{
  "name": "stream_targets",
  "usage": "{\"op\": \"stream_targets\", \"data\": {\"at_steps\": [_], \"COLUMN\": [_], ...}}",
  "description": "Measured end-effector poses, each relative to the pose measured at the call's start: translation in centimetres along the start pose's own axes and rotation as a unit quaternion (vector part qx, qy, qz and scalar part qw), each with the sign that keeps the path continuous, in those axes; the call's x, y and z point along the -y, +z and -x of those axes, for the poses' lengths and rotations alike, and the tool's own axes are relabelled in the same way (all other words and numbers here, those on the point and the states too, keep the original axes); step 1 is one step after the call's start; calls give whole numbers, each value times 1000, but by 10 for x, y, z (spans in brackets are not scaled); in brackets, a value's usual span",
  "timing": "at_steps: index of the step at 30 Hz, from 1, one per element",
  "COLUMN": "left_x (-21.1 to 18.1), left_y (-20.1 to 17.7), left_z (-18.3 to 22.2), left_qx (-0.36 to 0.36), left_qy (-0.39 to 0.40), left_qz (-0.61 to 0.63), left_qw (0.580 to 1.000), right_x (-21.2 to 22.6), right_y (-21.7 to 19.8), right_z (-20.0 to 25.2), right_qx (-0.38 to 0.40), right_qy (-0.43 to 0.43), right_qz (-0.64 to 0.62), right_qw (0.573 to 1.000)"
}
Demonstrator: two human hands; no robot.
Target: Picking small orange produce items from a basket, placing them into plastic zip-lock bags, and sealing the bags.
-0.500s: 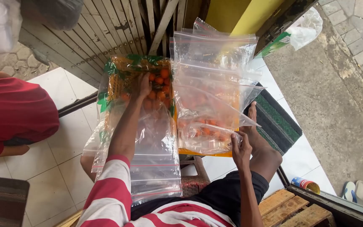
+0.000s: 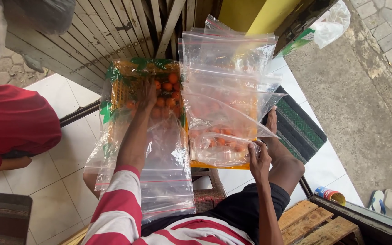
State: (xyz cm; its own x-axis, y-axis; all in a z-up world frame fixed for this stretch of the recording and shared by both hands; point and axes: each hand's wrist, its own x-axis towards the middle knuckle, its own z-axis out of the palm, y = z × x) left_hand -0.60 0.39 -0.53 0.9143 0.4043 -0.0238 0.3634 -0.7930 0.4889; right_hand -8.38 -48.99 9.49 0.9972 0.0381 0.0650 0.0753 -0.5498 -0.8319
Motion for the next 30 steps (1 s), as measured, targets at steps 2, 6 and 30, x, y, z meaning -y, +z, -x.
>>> {"op": "stream_targets", "data": {"at_steps": [2, 6, 30], "left_x": [18, 34, -214], "left_y": [18, 11, -114], "left_z": [-6, 1, 225], "left_qx": [1, -11, -64], "left_qy": [-13, -4, 204], "left_qz": [-16, 37, -37], "left_qw": [1000, 999, 976], "right_x": [3, -3, -37], "right_y": [-1, -4, -5], "right_z": [2, 3, 5], "right_qx": [0, 1, 26], "right_qy": [-1, -2, -43], "right_qz": [-1, -13, -59], "right_qw": [1000, 1000, 997]}}
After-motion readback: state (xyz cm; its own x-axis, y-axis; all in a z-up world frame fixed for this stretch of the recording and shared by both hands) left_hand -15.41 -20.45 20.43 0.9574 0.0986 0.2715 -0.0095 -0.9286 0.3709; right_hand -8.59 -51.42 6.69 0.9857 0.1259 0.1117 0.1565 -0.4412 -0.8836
